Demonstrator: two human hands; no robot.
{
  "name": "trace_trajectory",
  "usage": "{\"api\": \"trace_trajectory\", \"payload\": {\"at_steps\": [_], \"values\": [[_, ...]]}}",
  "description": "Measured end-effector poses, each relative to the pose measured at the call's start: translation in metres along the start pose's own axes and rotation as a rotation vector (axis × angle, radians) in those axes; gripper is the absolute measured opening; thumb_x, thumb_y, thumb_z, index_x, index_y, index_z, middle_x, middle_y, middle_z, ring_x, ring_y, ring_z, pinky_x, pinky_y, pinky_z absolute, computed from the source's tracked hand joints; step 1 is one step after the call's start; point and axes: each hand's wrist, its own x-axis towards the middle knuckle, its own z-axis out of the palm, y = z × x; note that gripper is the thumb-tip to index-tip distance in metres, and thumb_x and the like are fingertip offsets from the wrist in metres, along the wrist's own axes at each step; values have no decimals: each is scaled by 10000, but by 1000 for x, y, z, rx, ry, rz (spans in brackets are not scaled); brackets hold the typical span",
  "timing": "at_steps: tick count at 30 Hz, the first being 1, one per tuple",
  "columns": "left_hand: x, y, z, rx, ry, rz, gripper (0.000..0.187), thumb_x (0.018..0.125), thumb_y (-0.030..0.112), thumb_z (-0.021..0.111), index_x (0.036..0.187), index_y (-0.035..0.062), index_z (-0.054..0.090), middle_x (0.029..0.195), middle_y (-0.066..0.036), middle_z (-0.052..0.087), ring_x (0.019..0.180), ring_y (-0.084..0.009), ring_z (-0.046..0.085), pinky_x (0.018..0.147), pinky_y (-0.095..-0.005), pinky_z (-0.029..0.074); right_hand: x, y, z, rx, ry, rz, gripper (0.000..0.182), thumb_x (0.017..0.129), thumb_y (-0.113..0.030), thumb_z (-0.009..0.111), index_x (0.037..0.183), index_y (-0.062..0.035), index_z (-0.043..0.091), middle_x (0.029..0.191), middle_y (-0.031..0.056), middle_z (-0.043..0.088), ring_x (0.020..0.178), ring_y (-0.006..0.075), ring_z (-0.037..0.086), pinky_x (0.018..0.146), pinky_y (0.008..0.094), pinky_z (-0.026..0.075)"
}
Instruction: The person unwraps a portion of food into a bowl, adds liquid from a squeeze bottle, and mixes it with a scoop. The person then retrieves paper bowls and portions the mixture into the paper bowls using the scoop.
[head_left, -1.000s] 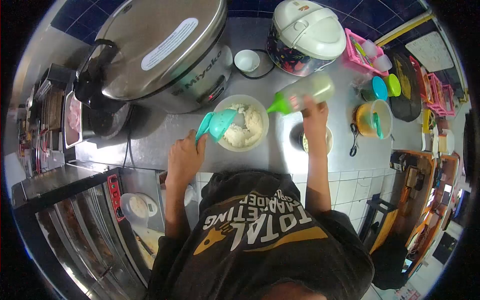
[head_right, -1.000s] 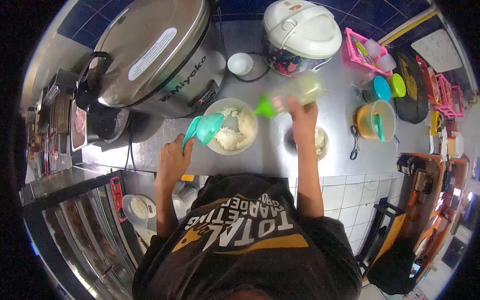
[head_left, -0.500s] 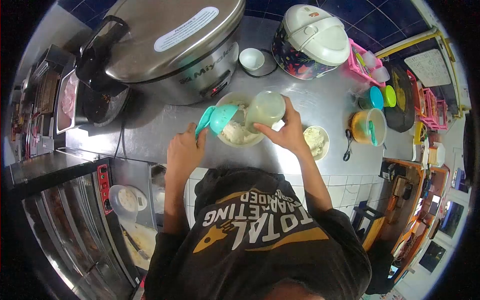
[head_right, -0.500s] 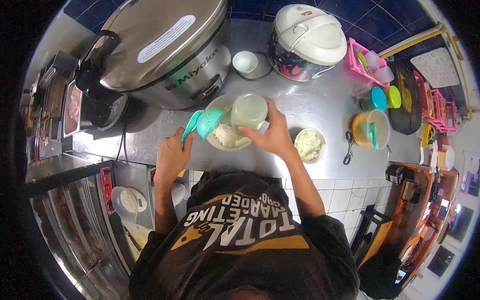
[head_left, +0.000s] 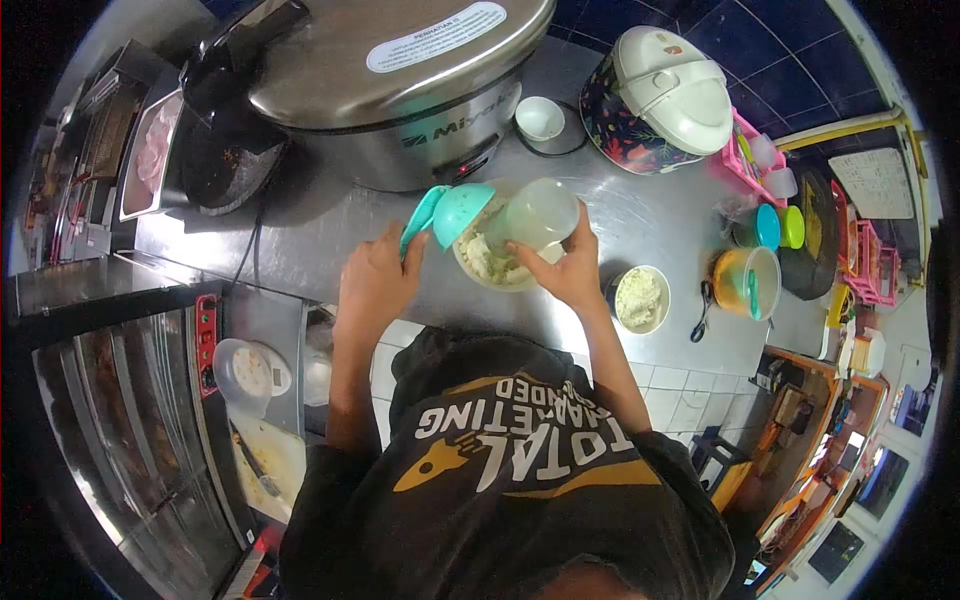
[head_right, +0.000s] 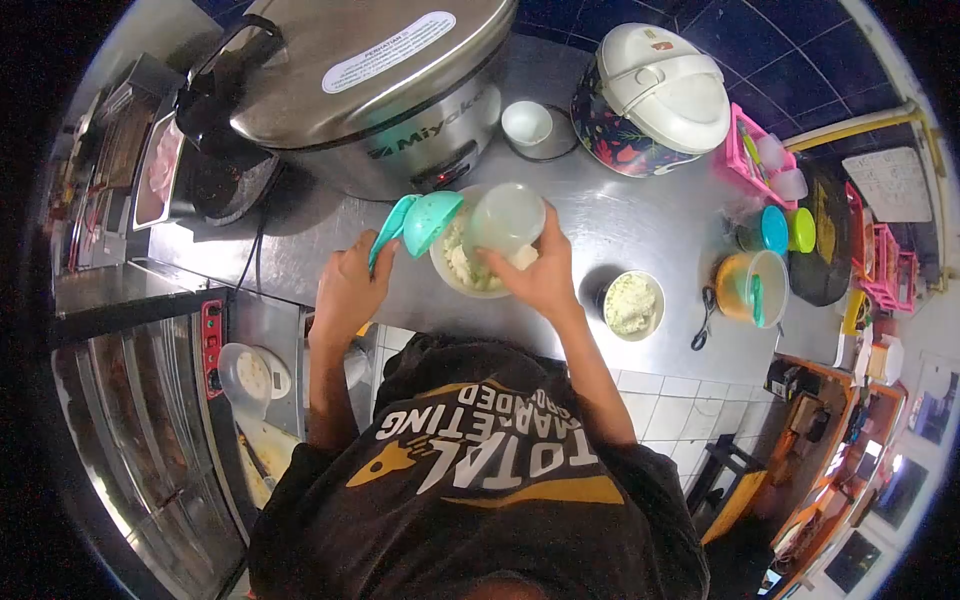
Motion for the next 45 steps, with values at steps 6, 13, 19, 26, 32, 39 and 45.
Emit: {"api": "trace_trajectory", "payload": {"at_steps": [6,13,19,26,32,39,45], "values": [[2,9,1,-56,-45,24,299,964,316,560,947,18,565,730,-251,627,711,-485,603,629,-546,465,-15,16,-26,139,218,133,691,761,-64,810,1321,13,411,1202,155,601,1077,232,630,931,356,512],[7,19,11,-92,-86,51,308,961,331,567,937,25,585,688,-245,619,687,-479,606,609,-539,467,-20,4,-29,12,315,73,706,748,-53,825,1316,13,410,1203,150,590,1086,224,614,958,357,494],[8,24,11,-76,-105,42,307,958,332,569,929,27,594,668,-242,615,680,-476,610,610,-539,468,-22,0,-20,-112,320,-28,691,761,-137,831,1308,19,438,1209,144,589,1107,209,591,957,337,480],[11,19,21,-78,-165,110,288,933,269,581,1072,20,544,720,-242,640,693,-463,633,629,-551,502,0,67,-65,862,672,569,614,907,-386,670,1323,4,441,1269,130,539,1083,238,591,960,392,490],[24,38,43,100,-148,313,289,892,123,568,1131,-30,508,947,-243,639,720,-433,666,645,-501,551,14,130,-103,1745,689,829,715,872,-519,618,1186,105,462,1113,243,512,931,318,586,658,288,619],[46,55,77,422,-170,432,401,828,64,565,1203,-68,510,973,-212,636,727,-348,700,619,-415,581,-10,129,-106,1646,734,788,620,979,-468,392,1248,90,434,1176,269,518,841,279,607,695,371,608],[82,55,97,464,-310,689,289,824,58,563,1080,-67,615,865,-201,682,755,-318,711,645,-408,587,-43,44,-8,-527,185,340,434,919,-98,526,1331,14,449,633,231,620,586,402,640,548,480,492]]}}
